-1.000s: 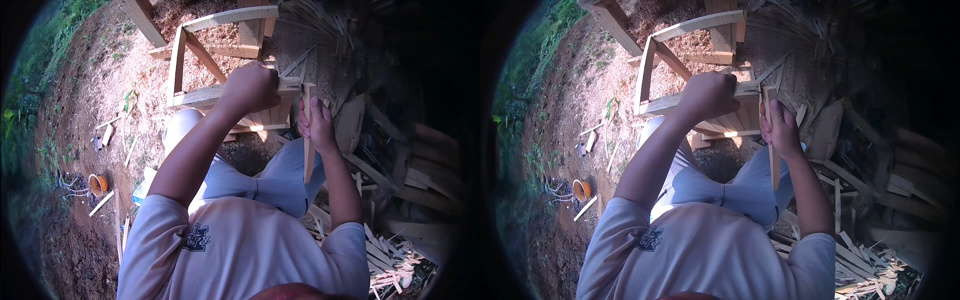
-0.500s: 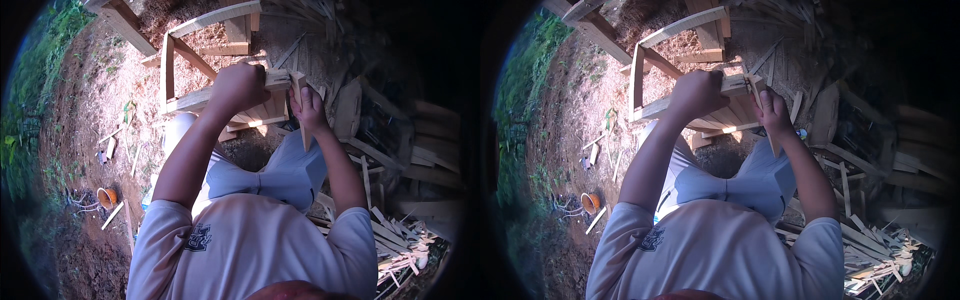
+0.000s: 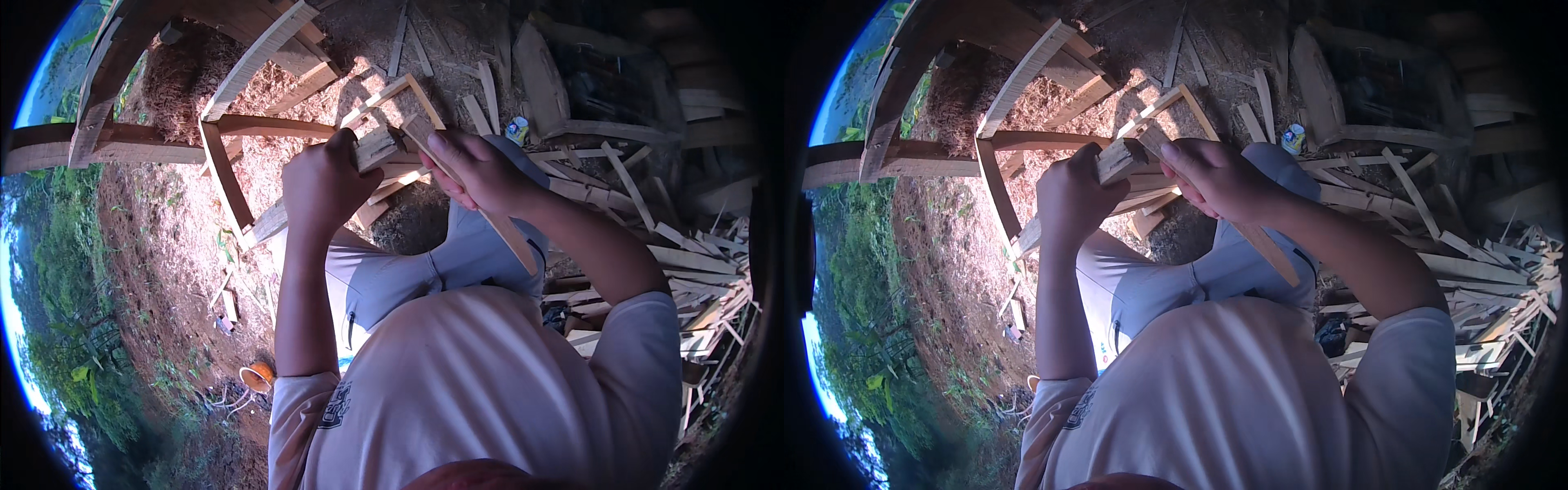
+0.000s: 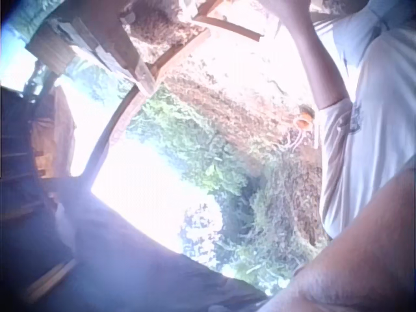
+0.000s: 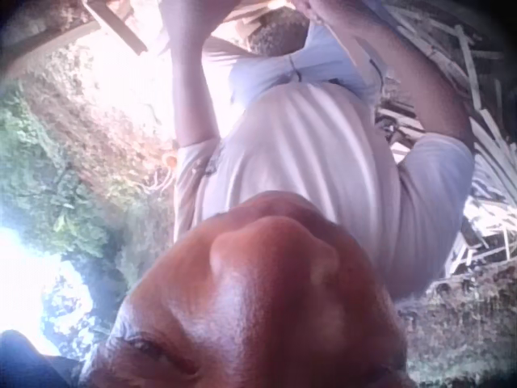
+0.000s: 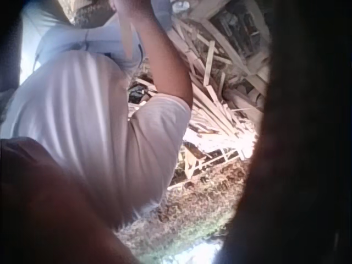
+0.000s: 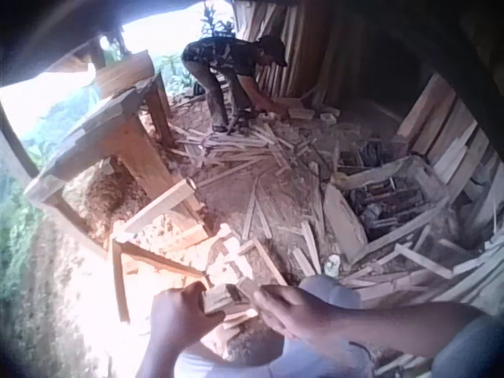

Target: The person assembles a wooden frame by hand, fitting slats into a rectangular structure. They use a machete to trim and shape the wood pieces to ensure a proper fit.

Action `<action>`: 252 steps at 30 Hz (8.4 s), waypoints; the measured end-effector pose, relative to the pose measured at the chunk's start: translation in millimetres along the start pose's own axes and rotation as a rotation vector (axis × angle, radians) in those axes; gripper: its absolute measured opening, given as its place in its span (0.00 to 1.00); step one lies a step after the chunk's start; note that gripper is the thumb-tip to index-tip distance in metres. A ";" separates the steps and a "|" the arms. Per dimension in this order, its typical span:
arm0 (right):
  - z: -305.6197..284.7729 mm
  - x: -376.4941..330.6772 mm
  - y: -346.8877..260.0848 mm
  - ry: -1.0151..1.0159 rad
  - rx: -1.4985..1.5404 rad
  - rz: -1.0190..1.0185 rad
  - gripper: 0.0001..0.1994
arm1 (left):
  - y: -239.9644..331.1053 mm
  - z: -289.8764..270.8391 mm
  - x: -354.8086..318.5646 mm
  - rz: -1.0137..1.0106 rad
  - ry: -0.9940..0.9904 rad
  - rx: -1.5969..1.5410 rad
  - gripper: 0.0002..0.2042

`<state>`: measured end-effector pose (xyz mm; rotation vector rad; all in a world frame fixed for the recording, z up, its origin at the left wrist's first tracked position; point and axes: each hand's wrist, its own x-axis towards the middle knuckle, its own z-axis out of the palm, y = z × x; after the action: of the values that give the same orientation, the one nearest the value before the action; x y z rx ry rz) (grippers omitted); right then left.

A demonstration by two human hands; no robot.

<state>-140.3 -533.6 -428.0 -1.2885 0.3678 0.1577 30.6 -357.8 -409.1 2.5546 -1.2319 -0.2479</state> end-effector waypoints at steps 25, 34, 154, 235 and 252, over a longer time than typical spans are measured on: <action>-7.6 -31.3 18.1 -0.059 -0.151 -0.057 0.30 | 21.9 0.2 -31.8 0.049 -0.039 0.034 0.20; 27.8 -52.8 5.7 0.100 0.201 0.192 0.32 | 16.8 3.5 -25.7 0.002 0.001 0.047 0.19; -114.8 126.7 245.7 0.531 -1.043 -0.101 0.19 | -119.7 -19.2 -60.4 -0.098 0.312 -0.636 0.25; 33.3 200.6 -20.3 0.478 -0.154 -0.360 0.22 | -48.0 -19.6 -36.0 0.198 0.281 -0.151 0.36; 51.2 211.1 -30.4 0.438 -0.158 -0.510 0.21 | -40.1 -13.0 -51.3 0.210 0.300 -0.124 0.34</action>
<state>75.1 -511.9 -463.1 -1.5327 0.3904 -0.5444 32.0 -291.5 -408.9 2.2351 -1.3079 0.0984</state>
